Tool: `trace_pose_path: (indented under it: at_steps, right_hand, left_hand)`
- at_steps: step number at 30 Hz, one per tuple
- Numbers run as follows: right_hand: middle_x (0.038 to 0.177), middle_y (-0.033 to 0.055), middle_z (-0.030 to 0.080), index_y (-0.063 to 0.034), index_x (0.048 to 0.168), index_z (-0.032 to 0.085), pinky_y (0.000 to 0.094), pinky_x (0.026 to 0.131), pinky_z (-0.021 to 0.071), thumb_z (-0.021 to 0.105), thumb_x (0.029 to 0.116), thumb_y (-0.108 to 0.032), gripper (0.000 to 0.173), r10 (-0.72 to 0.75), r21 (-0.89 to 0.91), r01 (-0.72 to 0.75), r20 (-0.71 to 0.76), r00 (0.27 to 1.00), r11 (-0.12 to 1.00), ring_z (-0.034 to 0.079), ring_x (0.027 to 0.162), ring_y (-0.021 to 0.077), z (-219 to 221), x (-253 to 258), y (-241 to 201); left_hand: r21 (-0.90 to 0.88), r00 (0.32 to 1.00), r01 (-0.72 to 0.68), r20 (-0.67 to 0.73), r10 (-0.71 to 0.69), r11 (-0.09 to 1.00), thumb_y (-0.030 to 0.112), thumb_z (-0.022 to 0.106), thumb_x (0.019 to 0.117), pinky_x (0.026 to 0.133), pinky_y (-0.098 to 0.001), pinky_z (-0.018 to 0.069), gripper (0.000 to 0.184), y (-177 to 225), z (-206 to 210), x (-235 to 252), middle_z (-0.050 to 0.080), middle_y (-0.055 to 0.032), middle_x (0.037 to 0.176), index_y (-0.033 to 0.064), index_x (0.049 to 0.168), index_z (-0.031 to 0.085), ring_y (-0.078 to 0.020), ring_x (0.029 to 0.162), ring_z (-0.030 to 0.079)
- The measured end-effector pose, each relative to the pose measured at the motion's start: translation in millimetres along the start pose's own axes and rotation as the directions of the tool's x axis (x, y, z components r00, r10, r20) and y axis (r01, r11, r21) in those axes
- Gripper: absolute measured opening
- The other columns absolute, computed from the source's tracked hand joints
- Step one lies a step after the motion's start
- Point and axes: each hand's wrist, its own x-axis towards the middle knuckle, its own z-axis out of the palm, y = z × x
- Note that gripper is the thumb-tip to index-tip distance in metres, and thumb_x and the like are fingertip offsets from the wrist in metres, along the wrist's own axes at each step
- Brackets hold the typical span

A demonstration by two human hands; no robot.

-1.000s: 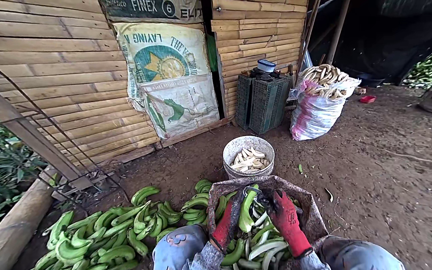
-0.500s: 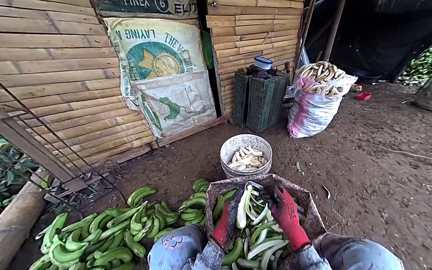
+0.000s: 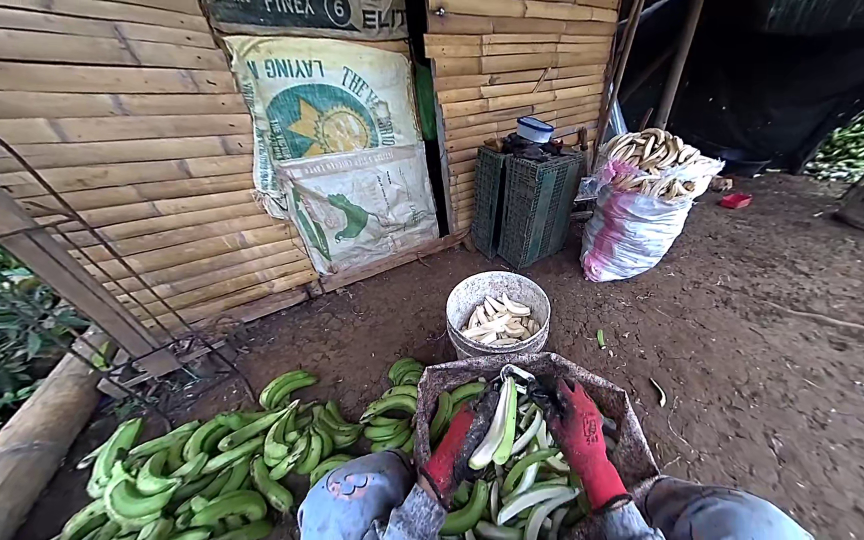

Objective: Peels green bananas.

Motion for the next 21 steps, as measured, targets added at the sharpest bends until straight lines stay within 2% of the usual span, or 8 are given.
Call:
trace_pose_path:
  at_steps: [2,4,8,10,12,16,18,21]
  right_hand:
    - [0.125,0.0295,0.065,0.0006,0.132,0.065,0.0605,0.098,0.0501,0.066,0.0926,-0.012,0.042,0.094,0.020,-0.094,-0.022,0.995,0.995,0.065,0.114,0.0460,-9,12,10]
    - [0.119,0.0246,0.069,-0.0012,0.128,0.068,0.0577,0.097,0.0521,0.066,0.0940,-0.016,0.037,0.048,0.128,-0.038,-0.074,0.996,0.991,0.068,0.110,0.0403,-10,9,9]
    - [0.107,0.0161,0.073,-0.0044,0.118,0.074,0.0510,0.089,0.0571,0.067,0.0890,-0.025,0.036,-0.128,0.284,0.141,-0.065,0.990,0.948,0.072,0.099,0.0313,4,-30,-20]
    - [0.106,0.0164,0.073,-0.0071,0.117,0.075,0.0509,0.083,0.0588,0.069,0.0869,-0.025,0.036,-0.179,0.264,0.190,-0.065,0.982,0.946,0.072,0.096,0.0327,15,-44,-31]
    - [0.107,0.0213,0.072,-0.0057,0.119,0.075,0.0548,0.081,0.0578,0.071,0.0847,-0.020,0.037,-0.178,0.202,0.183,-0.043,0.983,0.962,0.071,0.097,0.0392,19,-46,-37]
    - [0.105,0.0215,0.072,-0.0079,0.117,0.075,0.0558,0.078,0.0580,0.070,0.0864,-0.023,0.034,-0.174,0.074,0.177,-0.044,0.984,0.981,0.071,0.096,0.0410,16,-38,-46]
    - [0.109,0.0233,0.071,-0.0060,0.120,0.073,0.0567,0.080,0.0568,0.068,0.0891,-0.019,0.034,-0.102,0.045,0.101,0.020,0.995,0.994,0.071,0.098,0.0414,11,-31,-48]
    - [0.111,0.0230,0.071,-0.0047,0.120,0.073,0.0558,0.082,0.0570,0.069,0.0883,-0.019,0.035,-0.107,0.063,0.105,0.035,0.994,0.992,0.071,0.099,0.0403,12,-25,-43]
  left_hand:
    - [-0.072,0.998,0.046,0.043,-0.043,0.996,0.024,0.039,0.1108,0.104,-0.0344,0.0482,0.041,-14,2,3,0.063,-0.0159,0.131,-0.0005,0.141,0.055,-0.0161,0.117,0.062]
    - [-0.347,0.996,0.073,-0.027,-0.087,0.935,0.028,0.035,0.1121,0.090,-0.0356,0.0567,0.042,-19,7,11,0.068,-0.0138,0.115,-0.0002,0.134,0.058,-0.0179,0.100,0.067]
    - [-0.643,0.912,-0.144,-0.381,-0.151,0.752,0.025,0.038,0.1115,0.074,-0.0314,0.0579,0.036,8,16,21,0.064,-0.0109,0.098,-0.0012,0.134,0.048,-0.0140,0.082,0.066]
    - [-0.704,0.860,-0.245,-0.476,-0.187,0.666,0.023,0.034,0.1120,0.078,-0.0318,0.0572,0.037,13,16,25,0.062,-0.0123,0.104,-0.0008,0.139,0.042,-0.0148,0.087,0.065]
    - [-0.753,0.849,-0.269,-0.480,-0.222,0.600,0.022,0.032,0.1125,0.077,-0.0300,0.0571,0.035,12,15,25,0.062,-0.0111,0.102,-0.0004,0.136,0.043,-0.0138,0.086,0.065]
    - [-0.867,0.923,-0.300,-0.369,-0.109,0.398,0.023,0.024,0.1121,0.075,-0.0281,0.0606,0.032,-1,9,28,0.068,-0.0043,0.091,0.0065,0.112,0.052,-0.0127,0.083,0.070]
    - [-0.849,0.928,-0.293,-0.363,-0.082,0.439,0.023,0.022,0.1124,0.072,-0.0276,0.0604,0.036,5,15,20,0.068,-0.0029,0.088,0.0061,0.111,0.054,-0.0109,0.079,0.069]
    - [-0.650,0.889,-0.286,-0.454,-0.058,0.704,0.020,0.024,0.1119,0.075,-0.0256,0.0581,0.036,8,16,13,0.066,-0.0048,0.097,0.0018,0.124,0.053,-0.0088,0.084,0.067]
